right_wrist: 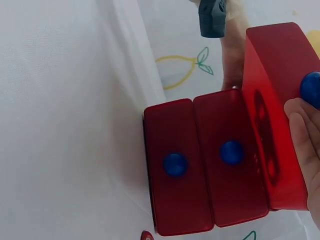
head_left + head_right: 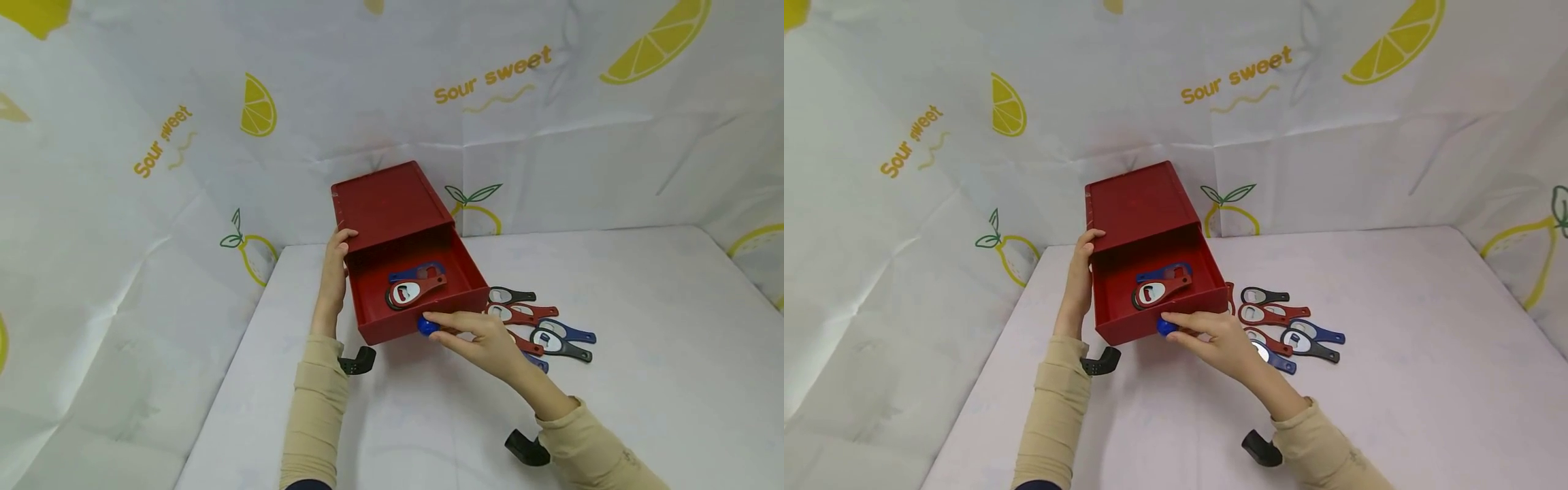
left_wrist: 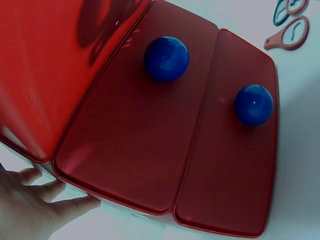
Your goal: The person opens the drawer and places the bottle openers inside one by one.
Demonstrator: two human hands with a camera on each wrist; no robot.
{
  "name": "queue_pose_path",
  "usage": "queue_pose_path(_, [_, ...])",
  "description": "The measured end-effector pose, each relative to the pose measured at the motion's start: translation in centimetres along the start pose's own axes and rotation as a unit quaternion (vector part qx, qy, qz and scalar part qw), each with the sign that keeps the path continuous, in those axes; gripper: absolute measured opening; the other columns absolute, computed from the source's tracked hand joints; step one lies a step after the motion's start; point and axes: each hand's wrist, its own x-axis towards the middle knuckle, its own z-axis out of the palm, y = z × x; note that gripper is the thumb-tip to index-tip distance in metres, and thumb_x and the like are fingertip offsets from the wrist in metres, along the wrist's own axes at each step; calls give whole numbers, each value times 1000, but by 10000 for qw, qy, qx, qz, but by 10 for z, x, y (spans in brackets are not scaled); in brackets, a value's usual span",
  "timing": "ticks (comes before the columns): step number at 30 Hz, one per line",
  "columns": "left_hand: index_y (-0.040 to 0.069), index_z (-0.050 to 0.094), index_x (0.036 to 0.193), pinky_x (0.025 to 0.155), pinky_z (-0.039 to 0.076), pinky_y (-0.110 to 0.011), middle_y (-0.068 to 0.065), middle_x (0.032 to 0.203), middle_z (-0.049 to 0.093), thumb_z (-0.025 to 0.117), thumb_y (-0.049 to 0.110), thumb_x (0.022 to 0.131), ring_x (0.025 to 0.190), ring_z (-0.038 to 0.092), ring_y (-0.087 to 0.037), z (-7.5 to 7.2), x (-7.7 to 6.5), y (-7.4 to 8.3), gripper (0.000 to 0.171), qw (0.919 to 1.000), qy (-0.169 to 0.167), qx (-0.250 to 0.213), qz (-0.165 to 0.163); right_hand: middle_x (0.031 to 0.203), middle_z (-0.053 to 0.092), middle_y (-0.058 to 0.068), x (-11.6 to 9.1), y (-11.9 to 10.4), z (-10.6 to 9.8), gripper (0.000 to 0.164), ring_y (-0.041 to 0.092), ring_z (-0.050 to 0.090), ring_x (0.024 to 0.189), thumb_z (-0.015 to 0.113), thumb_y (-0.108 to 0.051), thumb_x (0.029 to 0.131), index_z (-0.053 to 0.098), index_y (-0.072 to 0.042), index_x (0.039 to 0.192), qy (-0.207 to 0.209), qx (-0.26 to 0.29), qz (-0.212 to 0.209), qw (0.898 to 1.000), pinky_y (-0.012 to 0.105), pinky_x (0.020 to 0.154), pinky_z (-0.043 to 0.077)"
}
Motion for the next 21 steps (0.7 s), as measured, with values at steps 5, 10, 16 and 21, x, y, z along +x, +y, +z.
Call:
queue_pose_path(5, [10,41,130,103,26,-61,-5,157,11,29,29,97,140,20,-27,-2,0,-2,40,9999,18,-84,-58,93,73,10,4,1,4,39,7,67,75,74,6,70,69,-4,108,121,35,102,9999,13,65,51])
queue_pose_path(10, [11,42,129,102,25,-62,-3,156,14,30,31,97,138,22,-26,-3,1,-5,39,9998,-24,-159,-82,92,73,8,13,3,7,37,7,66,73,74,3,72,70,-7,107,331,-251,356,9985,12,62,49])
queue_pose_path(16, [10,41,128,101,25,-63,-4,156,14,30,32,96,135,26,-27,-4,0,-6,41,9999,-61,-140,-66,96,73,6,31,9,8,31,6,64,73,71,-7,80,69,-10,111,348,-382,1009,9936,17,62,51])
queue_pose_path(21, [11,42,128,101,27,-59,-3,154,17,31,32,95,132,29,-24,-5,1,-6,40,9999,-26,-97,-35,99,72,5,48,20,10,31,12,67,75,67,-15,85,66,-13,116,191,-253,1475,9885,21,65,53])
